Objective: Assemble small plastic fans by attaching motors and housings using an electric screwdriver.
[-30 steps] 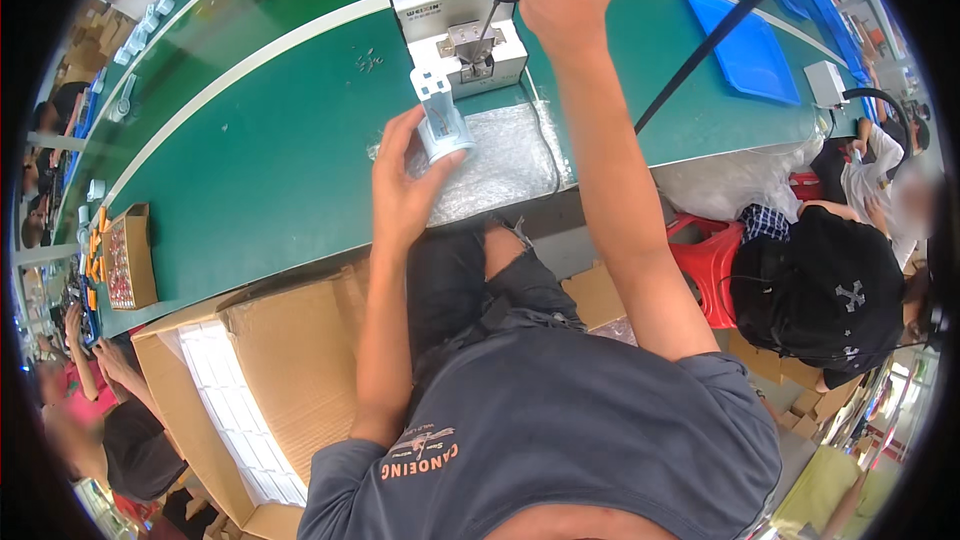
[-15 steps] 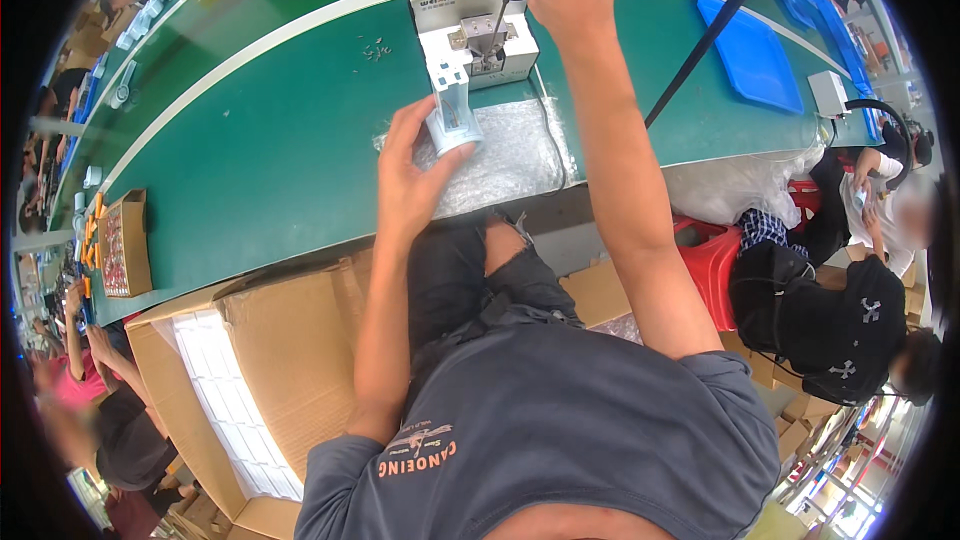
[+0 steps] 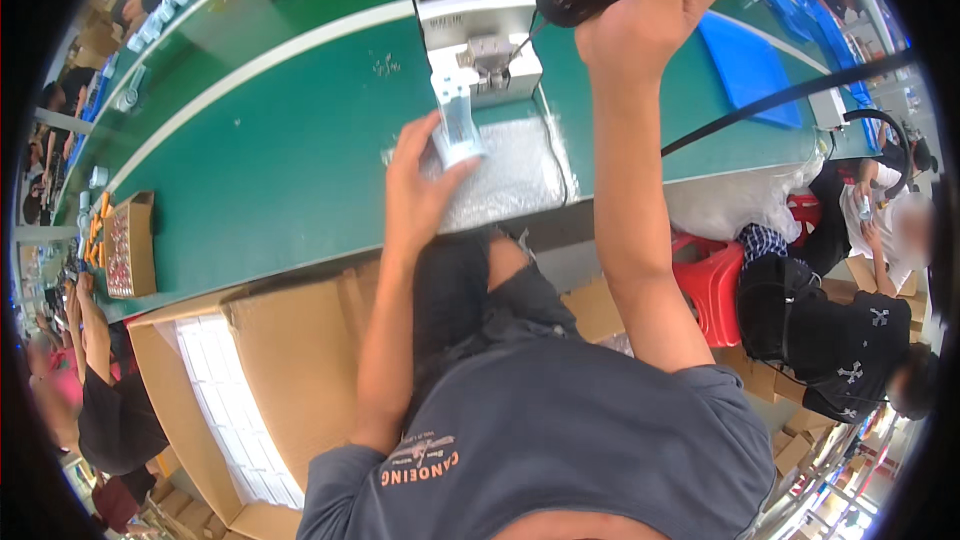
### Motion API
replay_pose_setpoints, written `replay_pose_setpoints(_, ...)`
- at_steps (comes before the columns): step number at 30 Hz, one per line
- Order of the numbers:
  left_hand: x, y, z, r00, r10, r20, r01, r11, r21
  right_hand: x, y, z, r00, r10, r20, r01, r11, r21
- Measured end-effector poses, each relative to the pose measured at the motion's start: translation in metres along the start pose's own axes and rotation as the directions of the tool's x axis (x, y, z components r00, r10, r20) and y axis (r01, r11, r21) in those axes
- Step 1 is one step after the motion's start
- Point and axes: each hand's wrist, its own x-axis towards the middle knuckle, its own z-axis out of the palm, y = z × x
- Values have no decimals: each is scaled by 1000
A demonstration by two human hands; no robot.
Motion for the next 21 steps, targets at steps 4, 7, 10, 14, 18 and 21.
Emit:
replay_pose_setpoints(4,-5,1,-1,1000,26,10,-26,1000,-13,37,11,-8,958,-272,-88,266,961,-79)
replay_pose_setpoints(7,-5,-1,0,999,44,1,-44,999,-15,51,33,-27,963,-266,-45,258,956,-139)
replay_pose_setpoints(10,-5,-2,0,999,52,0,-52,998,-31,44,37,-34,985,-165,-53,154,974,-168)
replay_pose_setpoints(14,-4,-3,-3,999,46,-6,-46,999,-29,35,26,-22,974,65,-216,16,936,352)
replay_pose_setpoints(18,-1,1,0,998,55,16,-55,998,-21,42,-20,-8,981,-191,-31,189,980,-58)
replay_pose_setpoints(21,0,4,-1,999,29,19,-28,998,-62,26,-29,2,998,-52,30,52,999,5)
